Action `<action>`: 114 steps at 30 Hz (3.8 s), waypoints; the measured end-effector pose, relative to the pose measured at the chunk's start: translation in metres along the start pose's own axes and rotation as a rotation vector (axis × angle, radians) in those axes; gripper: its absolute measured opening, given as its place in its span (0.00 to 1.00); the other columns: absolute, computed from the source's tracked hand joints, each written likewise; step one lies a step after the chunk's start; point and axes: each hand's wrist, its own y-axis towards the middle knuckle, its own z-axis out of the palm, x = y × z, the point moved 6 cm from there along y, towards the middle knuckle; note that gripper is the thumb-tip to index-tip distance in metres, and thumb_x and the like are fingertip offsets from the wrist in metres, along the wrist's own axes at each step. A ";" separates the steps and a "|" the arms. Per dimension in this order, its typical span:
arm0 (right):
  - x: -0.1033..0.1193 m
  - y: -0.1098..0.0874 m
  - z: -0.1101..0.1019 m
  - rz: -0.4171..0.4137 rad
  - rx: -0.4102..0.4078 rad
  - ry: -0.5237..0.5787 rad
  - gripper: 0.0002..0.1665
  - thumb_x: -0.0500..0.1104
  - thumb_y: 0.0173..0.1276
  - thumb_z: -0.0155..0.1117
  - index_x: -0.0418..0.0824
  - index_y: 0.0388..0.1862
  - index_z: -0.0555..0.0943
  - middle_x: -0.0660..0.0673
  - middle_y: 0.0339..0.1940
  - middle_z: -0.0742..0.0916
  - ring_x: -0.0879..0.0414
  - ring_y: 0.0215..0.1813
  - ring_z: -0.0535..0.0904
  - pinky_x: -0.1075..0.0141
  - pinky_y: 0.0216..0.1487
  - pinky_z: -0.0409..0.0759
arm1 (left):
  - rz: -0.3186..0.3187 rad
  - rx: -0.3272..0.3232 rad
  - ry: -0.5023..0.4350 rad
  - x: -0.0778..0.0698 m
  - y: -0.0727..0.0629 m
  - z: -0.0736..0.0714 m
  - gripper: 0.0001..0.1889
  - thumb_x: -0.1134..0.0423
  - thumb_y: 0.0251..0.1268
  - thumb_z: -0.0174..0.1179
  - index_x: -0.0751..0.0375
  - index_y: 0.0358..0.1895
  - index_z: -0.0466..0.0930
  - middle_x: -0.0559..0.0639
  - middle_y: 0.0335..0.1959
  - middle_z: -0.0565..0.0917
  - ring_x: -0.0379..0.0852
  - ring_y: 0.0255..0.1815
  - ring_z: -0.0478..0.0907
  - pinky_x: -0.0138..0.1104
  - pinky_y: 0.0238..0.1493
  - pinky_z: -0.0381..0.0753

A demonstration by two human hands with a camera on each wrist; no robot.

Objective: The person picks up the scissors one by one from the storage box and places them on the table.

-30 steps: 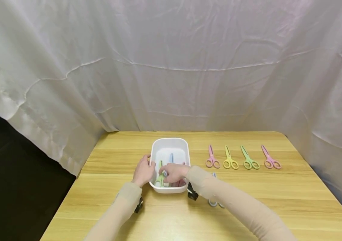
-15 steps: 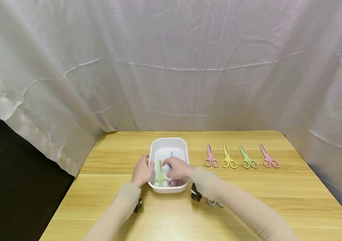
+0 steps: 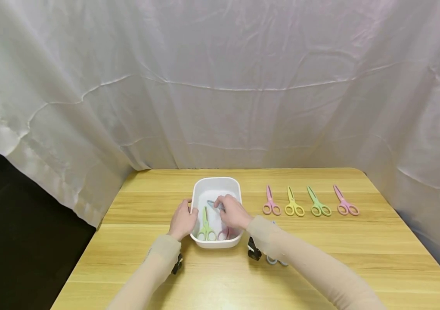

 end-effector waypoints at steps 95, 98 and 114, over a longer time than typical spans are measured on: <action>-0.052 -0.043 -0.025 0.343 -0.181 1.069 0.47 0.26 0.64 0.60 0.32 0.79 0.54 0.28 0.68 0.72 0.64 0.38 0.79 0.76 0.39 0.81 | 0.016 -0.001 -0.013 0.000 -0.001 0.001 0.27 0.58 0.73 0.48 0.66 0.71 0.67 0.59 0.45 0.81 0.52 0.43 0.78 0.47 0.49 0.80; -0.055 -0.045 -0.026 0.321 -0.152 1.085 0.45 0.28 0.65 0.59 0.30 0.79 0.53 0.25 0.72 0.68 0.64 0.41 0.79 0.77 0.40 0.80 | 0.013 0.001 -0.017 0.000 0.000 0.000 0.27 0.58 0.73 0.48 0.66 0.71 0.67 0.60 0.45 0.81 0.52 0.43 0.78 0.47 0.49 0.79; -0.082 -0.066 -0.031 0.343 -0.117 1.116 0.46 0.29 0.66 0.61 0.32 0.80 0.52 0.25 0.77 0.63 0.64 0.42 0.79 0.73 0.41 0.79 | 0.012 -0.003 -0.011 -0.001 0.000 -0.001 0.27 0.58 0.73 0.48 0.66 0.71 0.67 0.60 0.45 0.81 0.52 0.43 0.78 0.47 0.49 0.79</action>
